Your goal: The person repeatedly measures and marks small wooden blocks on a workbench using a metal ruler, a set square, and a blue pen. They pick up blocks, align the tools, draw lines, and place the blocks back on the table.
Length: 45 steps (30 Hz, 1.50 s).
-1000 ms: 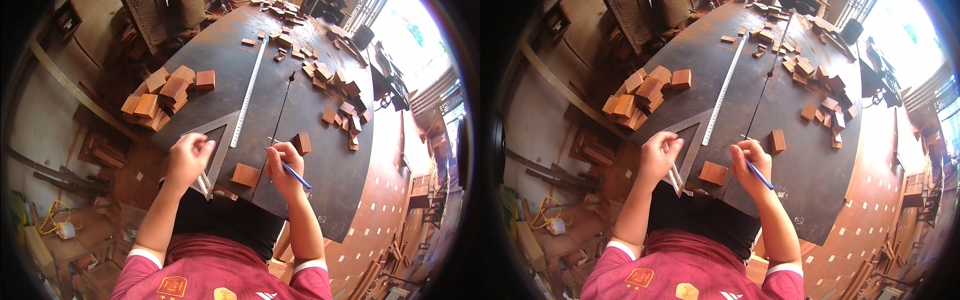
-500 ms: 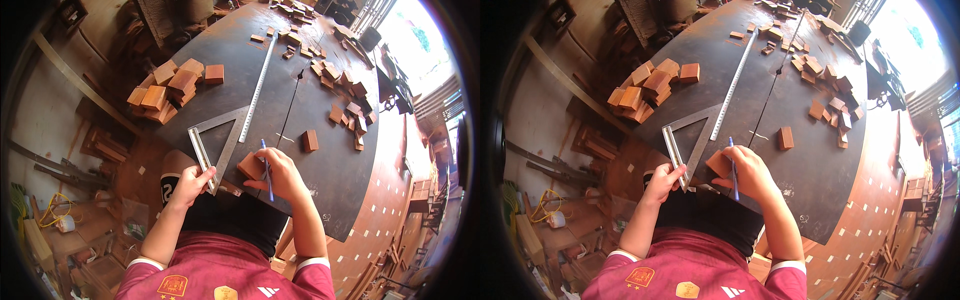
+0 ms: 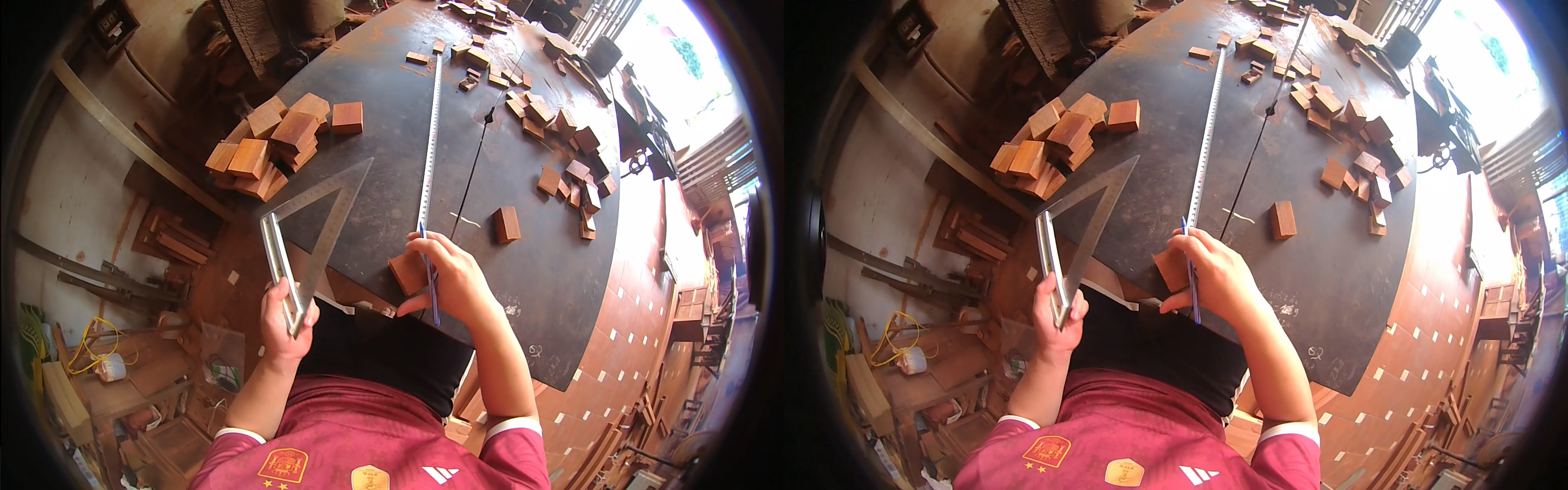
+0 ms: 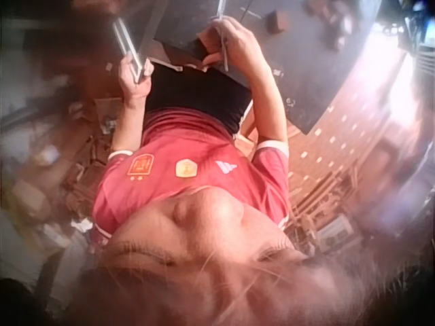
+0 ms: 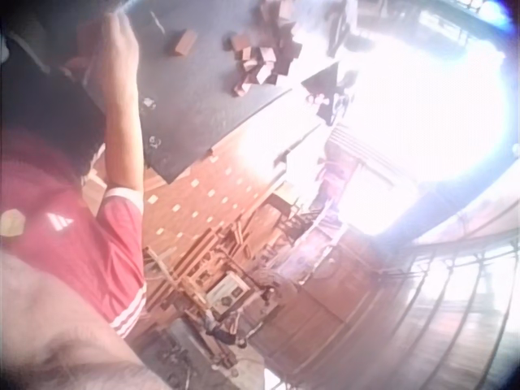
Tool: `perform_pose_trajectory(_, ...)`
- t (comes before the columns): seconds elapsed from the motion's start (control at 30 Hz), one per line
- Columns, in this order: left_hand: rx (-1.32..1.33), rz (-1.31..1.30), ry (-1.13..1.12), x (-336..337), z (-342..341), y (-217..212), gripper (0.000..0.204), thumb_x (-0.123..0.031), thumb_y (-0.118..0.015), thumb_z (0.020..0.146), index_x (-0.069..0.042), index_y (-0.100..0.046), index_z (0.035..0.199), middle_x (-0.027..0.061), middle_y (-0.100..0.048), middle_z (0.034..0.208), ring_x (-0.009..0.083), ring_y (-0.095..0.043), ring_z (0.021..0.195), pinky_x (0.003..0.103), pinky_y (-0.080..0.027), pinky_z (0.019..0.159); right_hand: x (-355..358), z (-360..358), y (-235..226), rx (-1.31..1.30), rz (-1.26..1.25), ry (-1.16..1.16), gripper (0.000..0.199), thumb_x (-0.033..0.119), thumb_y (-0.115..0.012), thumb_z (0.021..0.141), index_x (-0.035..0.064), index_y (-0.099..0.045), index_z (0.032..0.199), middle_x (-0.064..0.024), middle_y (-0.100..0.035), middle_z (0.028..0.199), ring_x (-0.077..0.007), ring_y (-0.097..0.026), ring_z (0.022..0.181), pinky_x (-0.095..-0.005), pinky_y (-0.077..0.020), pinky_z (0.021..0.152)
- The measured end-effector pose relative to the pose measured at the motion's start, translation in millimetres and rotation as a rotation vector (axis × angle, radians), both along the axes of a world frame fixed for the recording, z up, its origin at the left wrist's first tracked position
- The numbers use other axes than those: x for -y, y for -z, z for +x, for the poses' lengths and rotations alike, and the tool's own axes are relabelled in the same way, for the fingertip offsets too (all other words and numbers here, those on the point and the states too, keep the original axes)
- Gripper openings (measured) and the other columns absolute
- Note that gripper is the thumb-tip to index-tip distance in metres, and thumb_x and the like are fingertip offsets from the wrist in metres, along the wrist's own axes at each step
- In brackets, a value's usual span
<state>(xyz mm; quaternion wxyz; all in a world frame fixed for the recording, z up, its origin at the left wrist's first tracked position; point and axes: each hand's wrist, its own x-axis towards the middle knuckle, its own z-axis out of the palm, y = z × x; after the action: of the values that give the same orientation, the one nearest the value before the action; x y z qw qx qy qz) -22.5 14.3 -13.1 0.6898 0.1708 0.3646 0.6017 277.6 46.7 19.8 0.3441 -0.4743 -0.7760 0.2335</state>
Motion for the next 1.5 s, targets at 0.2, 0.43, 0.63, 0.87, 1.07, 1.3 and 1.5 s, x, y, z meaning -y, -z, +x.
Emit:
perform_pose_trajectory(0.2, -0.016, 0.057, 0.075, 4.3, 5.6, 8.0, 0.029, -0.033, -0.056, 0.104, -0.008, -0.058, 0.092, 0.0028, -0.055, 0.068, 0.0144, -0.052, 0.048, 0.029, -0.041, 0.045, 2.6, 0.2, -3.8, -0.067, -0.148, -0.074, 0.071, 0.02, -0.093, 0.071, 0.0086, -0.058, 0.131, -0.0156, -0.063, 0.125, -0.0393, -0.066, 0.109, -0.0448, -0.0568, 0.09)
perform_pose_trajectory(0.43, -0.272, 0.077, -0.058, 6.7, 41.5, -2.5, 0.023, -0.03, -0.056, 0.104, -0.01, -0.055, 0.092, 0.0007, -0.053, 0.07, 0.0115, -0.049, 0.047, 0.026, -0.042, 0.042, 2.0, -16.4, 13.2, -0.1, -0.034, 0.125, 0.073, 0.019, -0.096, 0.069, 0.0063, -0.06, 0.13, -0.0142, -0.063, 0.115, -0.03, -0.068, 0.092, -0.0376, -0.0591, 0.074)
perform_pose_trajectory(0.63, -0.396, 0.134, -0.029, 12.3, 60.2, 17.8, 0.024, -0.025, -0.051, 0.101, -0.008, -0.054, 0.084, 0.0007, -0.052, 0.065, 0.0107, -0.051, 0.048, 0.025, -0.042, 0.045, 2.2, -14.6, 18.8, -0.153, -0.096, 0.122, 0.074, 0.024, -0.096, 0.069, 0.0072, -0.058, 0.131, -0.0158, -0.061, 0.116, -0.0353, -0.067, 0.098, -0.0427, -0.0581, 0.081)
perform_pose_trajectory(0.87, -0.463, 0.153, 0.008, 24.0, 71.7, 7.3, 0.021, -0.023, -0.051, 0.101, -0.007, -0.056, 0.088, -0.0006, -0.053, 0.075, 0.0072, -0.052, 0.065, 0.025, -0.043, 0.061, 3.0, -16.6, 19.7, -0.134, -0.075, 0.146, 0.074, 0.025, -0.096, 0.068, 0.0072, -0.058, 0.13, -0.0148, -0.061, 0.114, -0.0342, -0.067, 0.095, -0.0422, -0.0577, 0.08)
perform_pose_trajectory(1.07, -0.508, 0.164, 0.06, 19.8, 69.3, 6.9, 0.02, -0.019, -0.052, 0.103, -0.006, -0.057, 0.088, -0.0037, -0.052, 0.076, 0.0048, -0.047, 0.067, 0.025, -0.04, 0.062, 0.7, -10.2, 2.2, -0.158, -0.02, 0.112, 0.067, 0.024, -0.094, 0.072, 0.0066, -0.062, 0.128, -0.0131, -0.063, 0.11, -0.028, -0.069, 0.083, -0.0381, -0.0578, 0.073)
perform_pose_trajectory(1.3, -0.635, 0.247, 0.105, 17.2, 64.8, -0.7, 0.022, -0.017, -0.055, 0.103, -0.005, -0.058, 0.086, -0.0049, -0.053, 0.074, 0.0037, -0.046, 0.068, 0.025, -0.039, 0.06, -2.5, -7.7, 11.4, -0.485, -0.126, 0.227, 0.022, 0.007, -0.07, 0.095, 0.0016, -0.07, 0.116, -0.0064, -0.066, 0.083, -0.0132, -0.063, 0.072, -0.0273, -0.0511, 0.064)
perform_pose_trajectory(1.5, -0.611, 0.248, 0.135, 16.2, 61.1, 9.9, 0.025, -0.021, -0.057, 0.104, -0.004, -0.059, 0.086, -0.0043, -0.055, 0.073, 0.0038, -0.048, 0.067, 0.026, -0.041, 0.06, -0.5, -11.3, 2.3, -0.877, -0.452, 0.203, 0.01, 0.002, -0.063, 0.095, -0.0004, -0.056, 0.101, -0.0025, -0.065, 0.078, -0.0051, -0.059, 0.069, -0.0232, -0.0476, 0.063)
